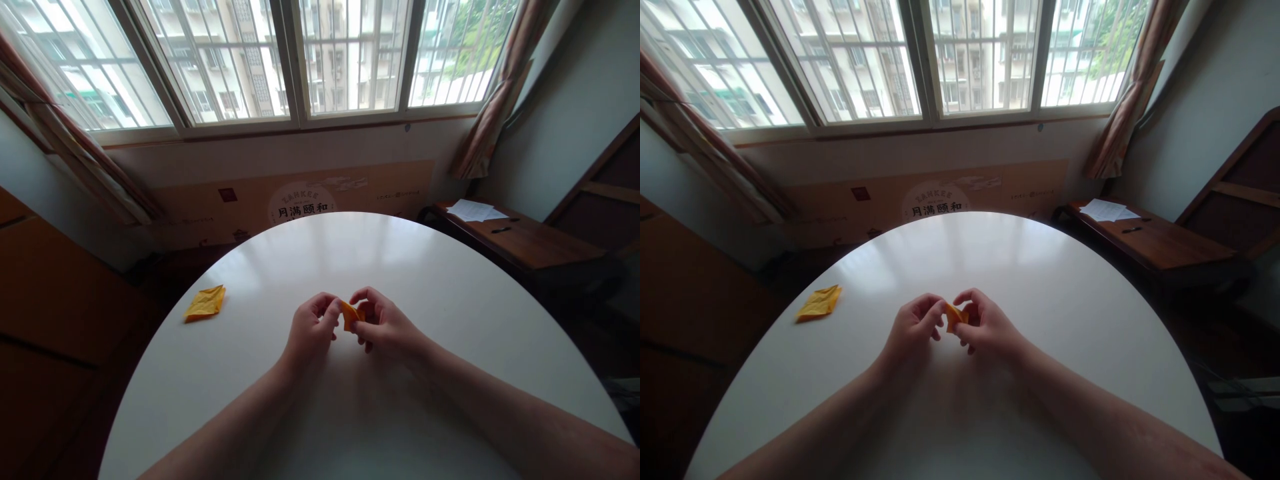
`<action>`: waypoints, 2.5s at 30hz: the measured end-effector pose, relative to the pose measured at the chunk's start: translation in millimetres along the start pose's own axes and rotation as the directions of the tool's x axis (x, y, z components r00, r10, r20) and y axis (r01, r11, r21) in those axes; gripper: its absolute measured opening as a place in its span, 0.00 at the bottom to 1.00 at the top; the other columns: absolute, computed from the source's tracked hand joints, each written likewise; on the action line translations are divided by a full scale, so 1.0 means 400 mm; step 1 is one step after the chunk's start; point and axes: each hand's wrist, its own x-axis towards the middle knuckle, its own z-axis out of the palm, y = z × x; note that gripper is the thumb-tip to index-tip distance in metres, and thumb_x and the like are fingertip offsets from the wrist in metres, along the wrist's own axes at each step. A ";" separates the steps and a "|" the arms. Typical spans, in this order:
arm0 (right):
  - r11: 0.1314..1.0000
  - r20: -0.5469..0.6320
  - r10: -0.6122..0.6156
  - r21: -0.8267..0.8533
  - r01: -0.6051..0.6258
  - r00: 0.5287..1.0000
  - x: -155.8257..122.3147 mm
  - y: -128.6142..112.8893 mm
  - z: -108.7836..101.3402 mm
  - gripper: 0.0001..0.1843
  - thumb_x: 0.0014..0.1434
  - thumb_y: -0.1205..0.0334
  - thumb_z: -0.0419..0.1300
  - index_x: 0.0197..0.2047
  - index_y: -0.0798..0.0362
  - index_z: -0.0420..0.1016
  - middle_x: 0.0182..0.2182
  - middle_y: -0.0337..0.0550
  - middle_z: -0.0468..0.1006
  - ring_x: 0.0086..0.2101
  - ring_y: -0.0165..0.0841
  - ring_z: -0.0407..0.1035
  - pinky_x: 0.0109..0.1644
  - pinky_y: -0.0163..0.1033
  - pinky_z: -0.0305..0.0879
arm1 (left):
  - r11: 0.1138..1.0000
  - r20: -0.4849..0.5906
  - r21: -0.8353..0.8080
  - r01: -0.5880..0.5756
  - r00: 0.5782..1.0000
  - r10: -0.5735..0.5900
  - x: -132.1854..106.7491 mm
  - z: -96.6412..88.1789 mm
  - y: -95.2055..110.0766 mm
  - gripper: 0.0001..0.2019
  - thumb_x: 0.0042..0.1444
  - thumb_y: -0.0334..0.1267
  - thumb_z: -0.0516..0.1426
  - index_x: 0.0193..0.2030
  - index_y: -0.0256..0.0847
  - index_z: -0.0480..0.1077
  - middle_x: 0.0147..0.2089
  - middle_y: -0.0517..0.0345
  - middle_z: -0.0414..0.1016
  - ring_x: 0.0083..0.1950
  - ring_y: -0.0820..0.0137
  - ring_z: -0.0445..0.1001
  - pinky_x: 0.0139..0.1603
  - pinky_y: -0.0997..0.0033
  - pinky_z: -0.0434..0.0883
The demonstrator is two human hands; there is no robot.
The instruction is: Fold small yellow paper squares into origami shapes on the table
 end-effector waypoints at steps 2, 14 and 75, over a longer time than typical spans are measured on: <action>1.000 -0.003 0.003 0.003 -0.003 1.000 -0.001 -0.001 0.001 0.18 0.54 0.61 0.65 0.45 0.49 0.63 0.29 0.33 0.74 0.26 0.30 0.71 0.23 0.32 0.70 | 0.999 0.027 0.015 -0.028 0.999 0.028 -0.005 0.001 0.002 0.16 0.59 0.49 0.56 0.35 0.36 0.74 0.30 0.53 0.76 0.28 0.68 0.73 0.23 0.73 0.72; 0.982 -0.031 -0.128 -0.145 0.122 0.991 -0.007 0.007 0.009 0.13 0.56 0.64 0.62 0.43 0.48 0.63 0.30 0.36 0.75 0.27 0.30 0.68 0.25 0.32 0.66 | 0.991 0.075 -0.073 0.114 0.991 -0.108 -0.003 0.002 0.018 0.14 0.55 0.47 0.61 0.35 0.35 0.77 0.27 0.53 0.77 0.25 0.70 0.74 0.21 0.76 0.70; 0.999 -0.172 0.018 0.038 -0.012 0.985 -0.007 -0.041 -0.007 0.18 0.56 0.48 0.67 0.34 0.56 0.74 0.31 0.45 0.80 0.26 0.31 0.74 0.19 0.30 0.66 | 0.970 0.017 -0.184 0.160 0.987 -0.159 0.002 -0.003 0.017 0.17 0.49 0.50 0.66 0.28 0.34 0.76 0.21 0.60 0.70 0.21 0.76 0.66 0.19 0.78 0.65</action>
